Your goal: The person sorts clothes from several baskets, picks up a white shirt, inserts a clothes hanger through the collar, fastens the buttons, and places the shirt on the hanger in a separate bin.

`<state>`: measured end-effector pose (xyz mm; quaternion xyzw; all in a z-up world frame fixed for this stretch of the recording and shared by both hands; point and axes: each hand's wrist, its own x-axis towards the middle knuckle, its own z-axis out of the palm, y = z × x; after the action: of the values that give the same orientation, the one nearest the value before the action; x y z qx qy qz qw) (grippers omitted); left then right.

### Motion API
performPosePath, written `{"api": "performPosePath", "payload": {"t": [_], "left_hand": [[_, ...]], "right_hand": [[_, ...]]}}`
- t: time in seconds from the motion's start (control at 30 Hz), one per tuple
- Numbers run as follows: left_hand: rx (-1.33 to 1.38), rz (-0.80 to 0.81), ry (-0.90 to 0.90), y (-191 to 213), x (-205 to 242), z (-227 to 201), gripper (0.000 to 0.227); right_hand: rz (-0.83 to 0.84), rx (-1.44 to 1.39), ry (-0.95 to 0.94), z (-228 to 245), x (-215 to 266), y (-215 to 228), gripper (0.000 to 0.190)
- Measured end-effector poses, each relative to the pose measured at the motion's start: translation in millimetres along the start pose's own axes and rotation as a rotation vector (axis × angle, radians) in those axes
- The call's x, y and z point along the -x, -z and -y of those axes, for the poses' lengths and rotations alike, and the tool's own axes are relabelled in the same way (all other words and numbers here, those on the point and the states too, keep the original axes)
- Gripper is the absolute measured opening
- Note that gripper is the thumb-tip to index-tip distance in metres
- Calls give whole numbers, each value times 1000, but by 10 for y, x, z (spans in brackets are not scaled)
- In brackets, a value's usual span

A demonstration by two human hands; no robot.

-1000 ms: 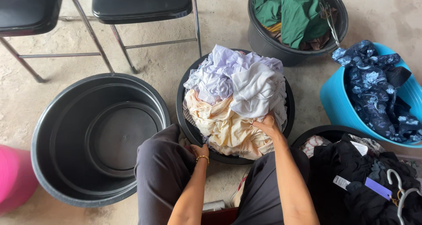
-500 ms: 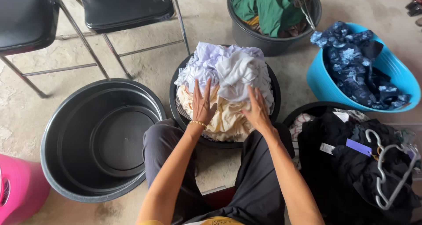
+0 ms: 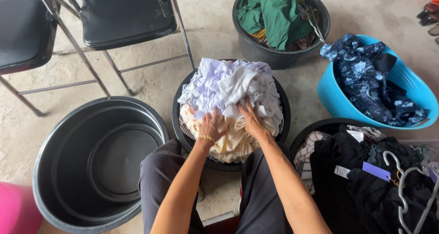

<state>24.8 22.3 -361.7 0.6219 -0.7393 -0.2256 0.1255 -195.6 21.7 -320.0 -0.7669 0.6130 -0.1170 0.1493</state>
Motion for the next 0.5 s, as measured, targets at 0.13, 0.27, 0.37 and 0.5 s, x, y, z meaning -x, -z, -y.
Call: {"api": "performPosePath", "payload": {"t": [0.13, 0.27, 0.37, 0.5], "left_hand": [[94, -33, 2, -7, 92, -41, 119], [212, -141, -111, 257, 325, 50, 106], [196, -158, -103, 410, 506, -70, 108], [169, -70, 36, 462, 467, -280, 117]], "right_hand": [[89, -227, 12, 58, -22, 273, 105], [-84, -542, 50, 31, 406, 595, 76], [-579, -783, -365, -303, 705, 250, 41], [-690, -870, -995, -1047, 999, -590, 37]]}}
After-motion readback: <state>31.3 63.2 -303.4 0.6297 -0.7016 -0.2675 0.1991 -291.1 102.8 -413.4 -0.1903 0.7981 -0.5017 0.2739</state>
